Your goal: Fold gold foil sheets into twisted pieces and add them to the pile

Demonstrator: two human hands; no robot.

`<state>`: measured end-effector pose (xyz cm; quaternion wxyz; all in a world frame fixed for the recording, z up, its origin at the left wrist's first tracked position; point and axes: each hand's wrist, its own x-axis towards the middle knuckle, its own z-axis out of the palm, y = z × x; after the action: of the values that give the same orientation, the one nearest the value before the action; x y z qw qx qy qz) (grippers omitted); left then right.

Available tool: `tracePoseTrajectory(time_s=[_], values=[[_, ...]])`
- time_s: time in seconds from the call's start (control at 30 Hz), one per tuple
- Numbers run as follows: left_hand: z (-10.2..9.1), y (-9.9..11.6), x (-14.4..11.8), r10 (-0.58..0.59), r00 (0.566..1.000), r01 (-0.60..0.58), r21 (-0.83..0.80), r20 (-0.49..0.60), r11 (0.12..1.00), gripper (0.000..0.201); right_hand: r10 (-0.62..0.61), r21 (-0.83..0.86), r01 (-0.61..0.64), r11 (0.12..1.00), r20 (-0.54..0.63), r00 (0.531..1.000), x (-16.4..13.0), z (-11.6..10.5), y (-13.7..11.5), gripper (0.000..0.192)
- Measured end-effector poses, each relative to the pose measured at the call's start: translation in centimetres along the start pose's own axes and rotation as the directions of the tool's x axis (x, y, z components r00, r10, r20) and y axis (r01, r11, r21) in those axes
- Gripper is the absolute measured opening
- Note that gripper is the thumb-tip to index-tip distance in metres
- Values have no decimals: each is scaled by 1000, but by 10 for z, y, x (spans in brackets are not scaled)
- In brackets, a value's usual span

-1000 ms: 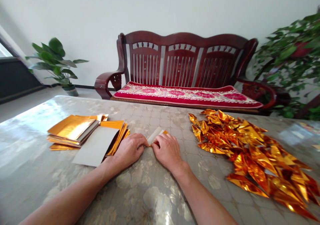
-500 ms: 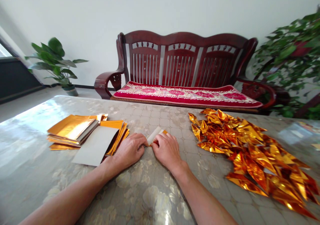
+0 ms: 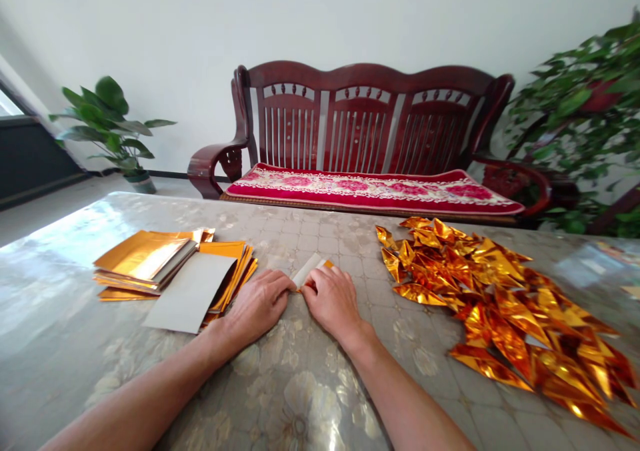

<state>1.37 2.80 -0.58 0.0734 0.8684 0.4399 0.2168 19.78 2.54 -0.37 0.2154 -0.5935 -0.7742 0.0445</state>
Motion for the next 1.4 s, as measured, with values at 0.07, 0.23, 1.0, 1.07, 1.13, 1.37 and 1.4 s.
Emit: tracePoseTrajectory(time_s=[0.07, 0.23, 1.0, 1.07, 1.13, 1.37, 1.4], values=[[-2, 1, 0, 4, 1000, -4, -9, 17, 1000, 27, -2, 3, 2, 1000, -4, 1000, 0, 0, 0, 14], [-7, 4, -1, 36, 997, -39, 46, 73, 998, 28, -9, 11, 9, 1000, -14, 1000, 0, 1, 1, 13], [-4, 17, -1, 102, 968, -170, 297, 231, 940, 12, 59, 95, -63, 993, 48, 997, 4, -4, 12, 16], [-5, 18, -2, 97, 966, -168, 298, 238, 940, 11, 62, 83, -65, 994, 38, 997, 4, -4, 13, 16], [-5, 19, -2, 93, 966, -166, 299, 243, 940, 11, 62, 66, -63, 996, 23, 998, 4, -4, 13, 16], [-6, 22, -1, 93, 964, -169, 307, 249, 937, 11, 68, 6, -68, 998, -3, 998, 5, -1, 13, 16], [-7, 22, 0, 95, 964, -173, 311, 249, 935, 11, 75, 4, -75, 997, -2, 997, 5, -1, 13, 16]])
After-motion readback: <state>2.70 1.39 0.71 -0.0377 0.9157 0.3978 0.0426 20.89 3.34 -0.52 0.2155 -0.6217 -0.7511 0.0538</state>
